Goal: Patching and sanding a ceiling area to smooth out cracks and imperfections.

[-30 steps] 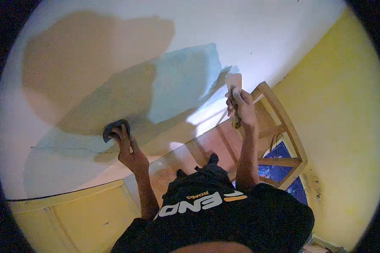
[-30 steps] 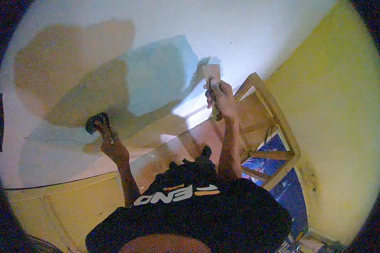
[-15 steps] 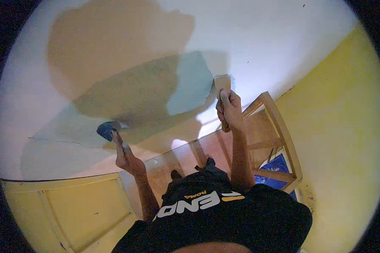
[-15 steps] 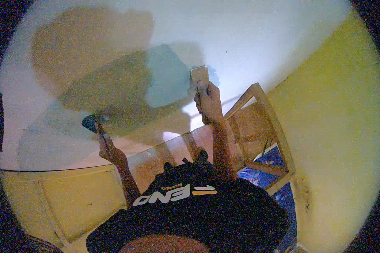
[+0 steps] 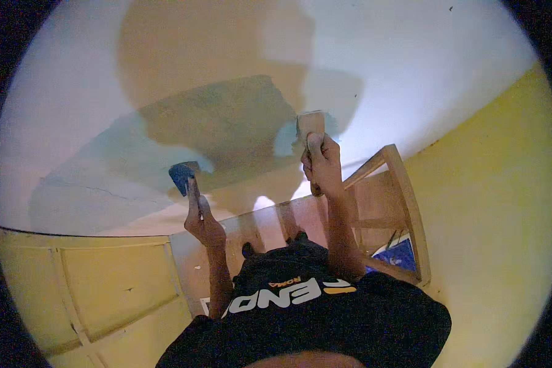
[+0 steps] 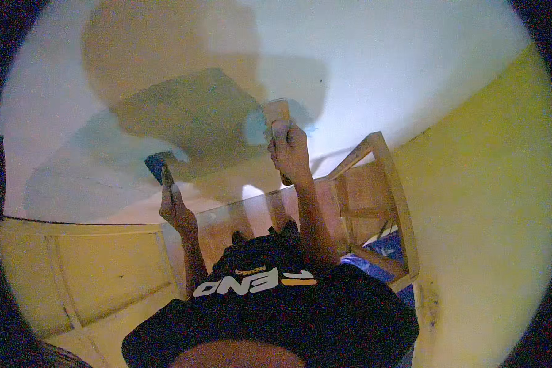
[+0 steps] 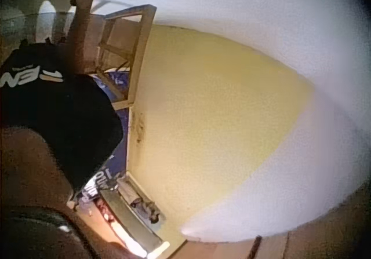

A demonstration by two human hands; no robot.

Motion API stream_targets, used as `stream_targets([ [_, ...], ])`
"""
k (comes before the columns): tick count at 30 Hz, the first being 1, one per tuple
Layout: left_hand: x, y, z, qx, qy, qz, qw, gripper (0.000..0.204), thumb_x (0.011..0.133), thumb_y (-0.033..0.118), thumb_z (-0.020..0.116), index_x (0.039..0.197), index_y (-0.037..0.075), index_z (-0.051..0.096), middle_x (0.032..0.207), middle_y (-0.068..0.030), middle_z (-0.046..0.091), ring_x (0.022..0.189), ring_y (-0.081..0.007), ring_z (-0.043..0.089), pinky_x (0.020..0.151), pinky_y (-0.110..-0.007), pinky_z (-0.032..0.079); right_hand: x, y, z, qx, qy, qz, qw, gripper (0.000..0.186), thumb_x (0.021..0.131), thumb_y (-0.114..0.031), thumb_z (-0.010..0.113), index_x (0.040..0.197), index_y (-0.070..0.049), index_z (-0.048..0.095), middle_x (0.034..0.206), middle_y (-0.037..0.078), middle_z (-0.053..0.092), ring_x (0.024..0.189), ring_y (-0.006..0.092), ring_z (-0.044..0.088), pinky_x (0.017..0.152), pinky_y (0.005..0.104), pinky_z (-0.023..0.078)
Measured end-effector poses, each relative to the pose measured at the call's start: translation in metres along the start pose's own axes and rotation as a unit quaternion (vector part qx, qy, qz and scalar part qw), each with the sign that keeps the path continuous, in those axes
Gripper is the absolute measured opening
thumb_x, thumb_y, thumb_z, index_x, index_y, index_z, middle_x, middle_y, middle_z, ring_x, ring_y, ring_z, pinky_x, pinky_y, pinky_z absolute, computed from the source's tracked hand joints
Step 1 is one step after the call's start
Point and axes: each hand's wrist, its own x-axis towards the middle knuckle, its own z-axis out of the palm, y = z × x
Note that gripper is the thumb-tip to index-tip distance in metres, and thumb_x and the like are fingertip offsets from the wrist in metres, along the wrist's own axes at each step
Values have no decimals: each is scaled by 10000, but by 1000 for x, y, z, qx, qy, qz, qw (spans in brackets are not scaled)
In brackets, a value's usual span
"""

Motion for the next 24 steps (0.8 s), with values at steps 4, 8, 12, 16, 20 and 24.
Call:
stream_targets([
  [4,1,25,10,-16,5,14,1000,356,1008,99,537,1326,-47,601,1292,-143,671,1032,-167,644,914,-328,493,7,5,-1,-10,8,-30,999,367,1054,-392,489,921,-54,544,562,-1,504,431,81,464,381,264,365],
  [8,-6,34,2,22,-25,-43,999,372,1007,57,479,1347,-55,578,1383,-188,594,1291,-275,568,1090,-382,414,8,3,0,-10,-10,6,1000,374,1061,-393,487,876,-68,496,535,-11,442,380,64,386,339,243,300],
  [12,-13,42,1,0,-7,-69,998,367,1005,50,474,1339,-56,585,1377,-197,596,1297,-277,561,1104,-397,403,12,7,-4,-39,10,-28,999,375,1061,-378,494,855,-64,484,536,-6,449,379,68,398,343,246,300],
  [16,-18,37,1,8,0,-47,999,368,1004,51,472,1336,-60,585,1378,-204,594,1317,-291,541,1133,-416,365,18,16,-9,-42,-2,-42,998,373,1058,-371,502,850,-63,481,546,6,460,377,75,406,343,252,309],
  [20,-18,40,0,-3,-17,-76,997,365,1005,52,470,1332,-60,587,1386,-211,584,1327,-310,529,1141,-426,353,16,13,-14,-37,-13,-18,999,413,1040,-437,499,885,-56,534,582,-3,519,451,78,473,380,266,372],
  [24,-16,41,-2,-25,-18,-42,999,365,1004,52,466,1327,-58,592,1394,-209,578,1334,-308,522,1156,-438,331,14,10,-12,-27,-3,-20,999,385,1046,-417,493,908,-63,550,597,-6,518,449,71,461,376,253,359],
])
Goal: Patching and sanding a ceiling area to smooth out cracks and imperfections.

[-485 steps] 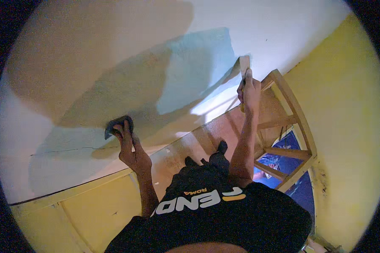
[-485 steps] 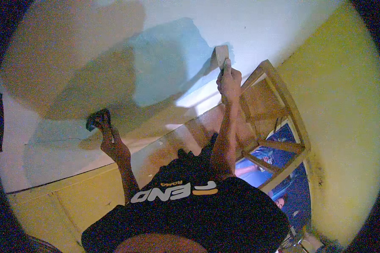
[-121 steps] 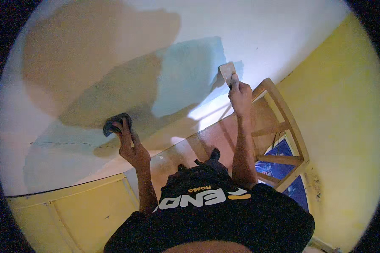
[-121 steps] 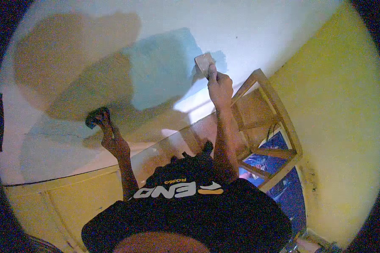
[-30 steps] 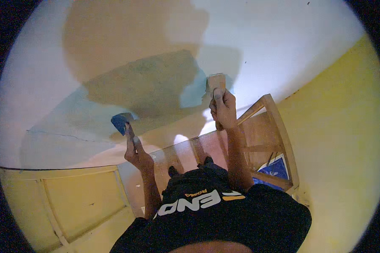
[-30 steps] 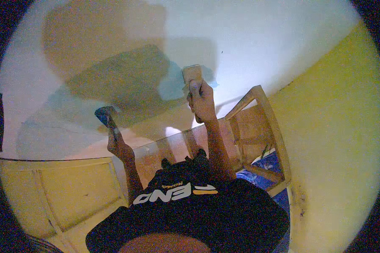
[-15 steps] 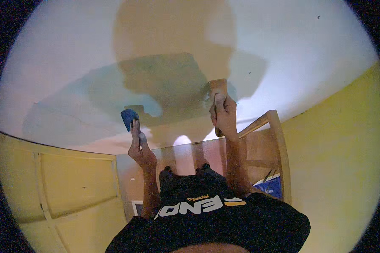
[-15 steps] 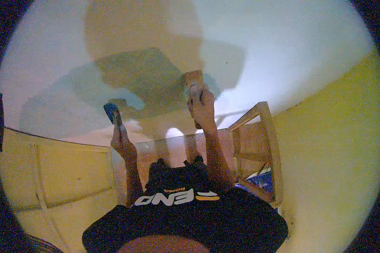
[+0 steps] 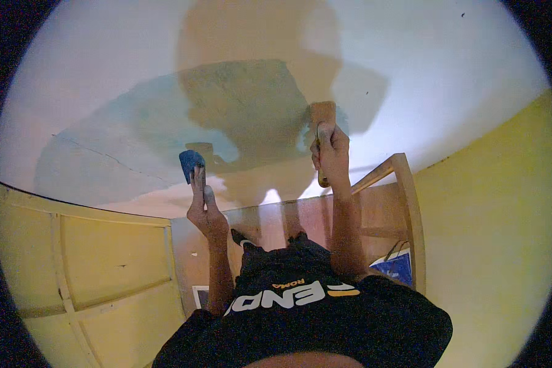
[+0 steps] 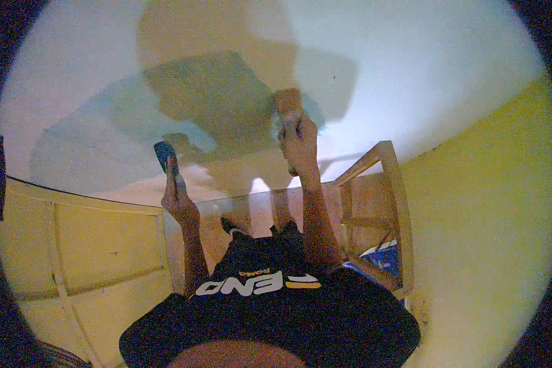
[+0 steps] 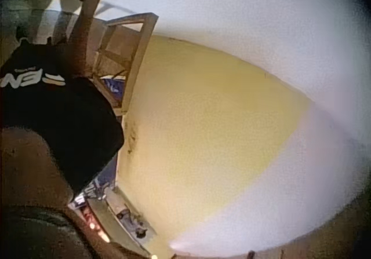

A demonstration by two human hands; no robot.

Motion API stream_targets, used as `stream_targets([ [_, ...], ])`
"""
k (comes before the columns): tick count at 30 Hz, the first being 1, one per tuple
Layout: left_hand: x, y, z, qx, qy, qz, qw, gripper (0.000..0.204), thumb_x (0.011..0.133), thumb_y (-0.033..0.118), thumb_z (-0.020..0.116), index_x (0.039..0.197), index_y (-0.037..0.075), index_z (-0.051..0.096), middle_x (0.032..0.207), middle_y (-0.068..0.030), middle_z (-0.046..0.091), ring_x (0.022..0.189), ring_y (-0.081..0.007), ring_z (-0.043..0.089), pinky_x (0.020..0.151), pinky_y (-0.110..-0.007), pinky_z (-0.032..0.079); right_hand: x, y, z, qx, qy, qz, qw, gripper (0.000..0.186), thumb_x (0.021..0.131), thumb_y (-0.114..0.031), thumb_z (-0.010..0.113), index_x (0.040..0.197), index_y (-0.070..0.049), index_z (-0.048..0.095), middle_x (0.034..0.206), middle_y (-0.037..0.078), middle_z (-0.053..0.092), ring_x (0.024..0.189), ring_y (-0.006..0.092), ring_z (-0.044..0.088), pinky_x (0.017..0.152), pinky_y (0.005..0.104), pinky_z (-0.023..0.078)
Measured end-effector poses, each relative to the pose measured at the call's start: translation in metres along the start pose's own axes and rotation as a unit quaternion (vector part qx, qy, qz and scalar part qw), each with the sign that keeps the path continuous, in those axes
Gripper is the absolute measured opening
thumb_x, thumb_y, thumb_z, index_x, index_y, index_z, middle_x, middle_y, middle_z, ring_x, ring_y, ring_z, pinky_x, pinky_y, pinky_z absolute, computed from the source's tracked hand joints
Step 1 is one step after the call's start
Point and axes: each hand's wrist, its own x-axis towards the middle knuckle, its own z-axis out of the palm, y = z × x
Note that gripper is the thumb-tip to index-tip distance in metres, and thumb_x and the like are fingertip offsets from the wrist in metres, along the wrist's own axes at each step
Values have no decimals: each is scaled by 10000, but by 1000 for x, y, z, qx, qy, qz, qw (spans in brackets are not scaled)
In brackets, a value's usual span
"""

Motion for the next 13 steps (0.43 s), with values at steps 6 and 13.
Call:
stream_targets([
  [6,1,-7,-5,27,-2,4,1000,373,1006,80,493,1352,-26,586,1372,-182,606,1271,-249,572,1095,-392,383,0,-12,2,-9,-2,-1,1000,364,1046,-398,504,906,-68,569,603,-9,515,450,68,452,381,247,356],
  [13,4,-18,-1,29,-10,47,998,398,1020,151,524,1398,37,569,1367,-169,615,1229,-236,613,1052,-360,437,5,-14,3,-19,7,-30,999,378,1018,-419,556,907,-58,589,600,-6,530,454,93,475,384,269,375],
])
